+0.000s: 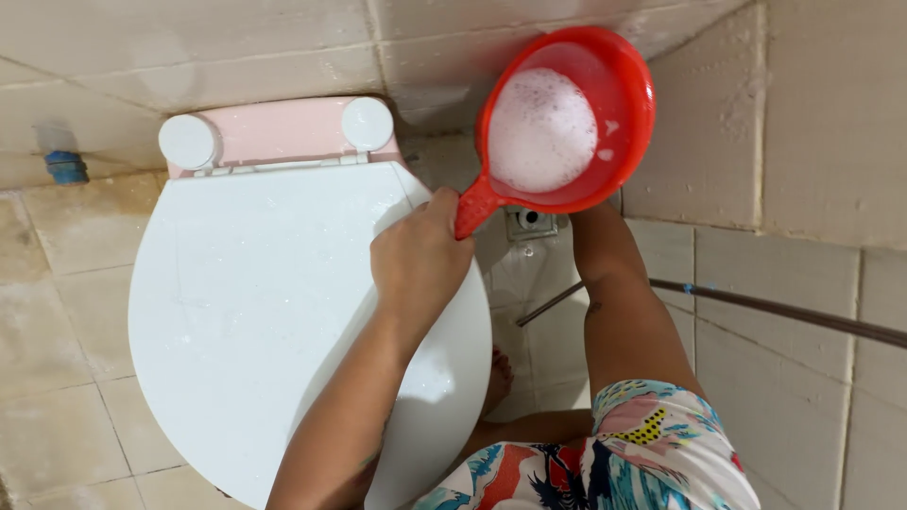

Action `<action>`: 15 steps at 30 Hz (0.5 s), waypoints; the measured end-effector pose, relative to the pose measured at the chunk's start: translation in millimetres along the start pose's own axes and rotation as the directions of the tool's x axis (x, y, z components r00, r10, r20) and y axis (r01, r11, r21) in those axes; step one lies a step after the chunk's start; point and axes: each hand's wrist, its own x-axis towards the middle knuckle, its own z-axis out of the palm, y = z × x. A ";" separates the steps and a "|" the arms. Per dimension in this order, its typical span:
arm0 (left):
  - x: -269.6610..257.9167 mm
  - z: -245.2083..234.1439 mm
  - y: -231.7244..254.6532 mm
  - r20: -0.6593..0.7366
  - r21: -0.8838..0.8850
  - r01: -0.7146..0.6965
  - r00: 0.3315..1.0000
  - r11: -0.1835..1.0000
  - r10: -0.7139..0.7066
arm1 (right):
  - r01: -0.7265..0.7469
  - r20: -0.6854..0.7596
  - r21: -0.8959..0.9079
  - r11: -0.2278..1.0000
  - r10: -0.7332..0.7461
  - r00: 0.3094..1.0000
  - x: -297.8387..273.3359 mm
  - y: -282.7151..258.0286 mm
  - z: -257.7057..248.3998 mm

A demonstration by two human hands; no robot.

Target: The person cleans bathroom walls by wiping the tiles with a cloth soaked in soapy water from a scoop, then washes a plastic dipper in a tub of water.

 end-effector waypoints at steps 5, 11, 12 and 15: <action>6.1 6.8 -0.3 0.044 0.013 0.030 0.999 0.999 -0.031 | 0.070 0.000 0.027 0.997 -0.070 0.998 9.7 -5.3 2.8; 14.7 1.1 -2.4 0.080 0.019 -0.015 0.997 1.000 0.014 | 0.136 0.000 0.088 0.987 -0.136 0.991 -0.9 -13.6 -2.2; 15.6 -0.1 -2.5 0.098 0.024 -0.009 0.995 1.000 0.007 | 0.119 -0.011 0.084 0.989 -0.119 0.993 2.6 -8.7 -3.9; 15.4 -3.1 -2.4 0.072 0.020 -0.002 0.997 1.000 0.001 | 0.086 -0.020 0.062 0.994 -0.084 0.996 5.5 2.3 -5.4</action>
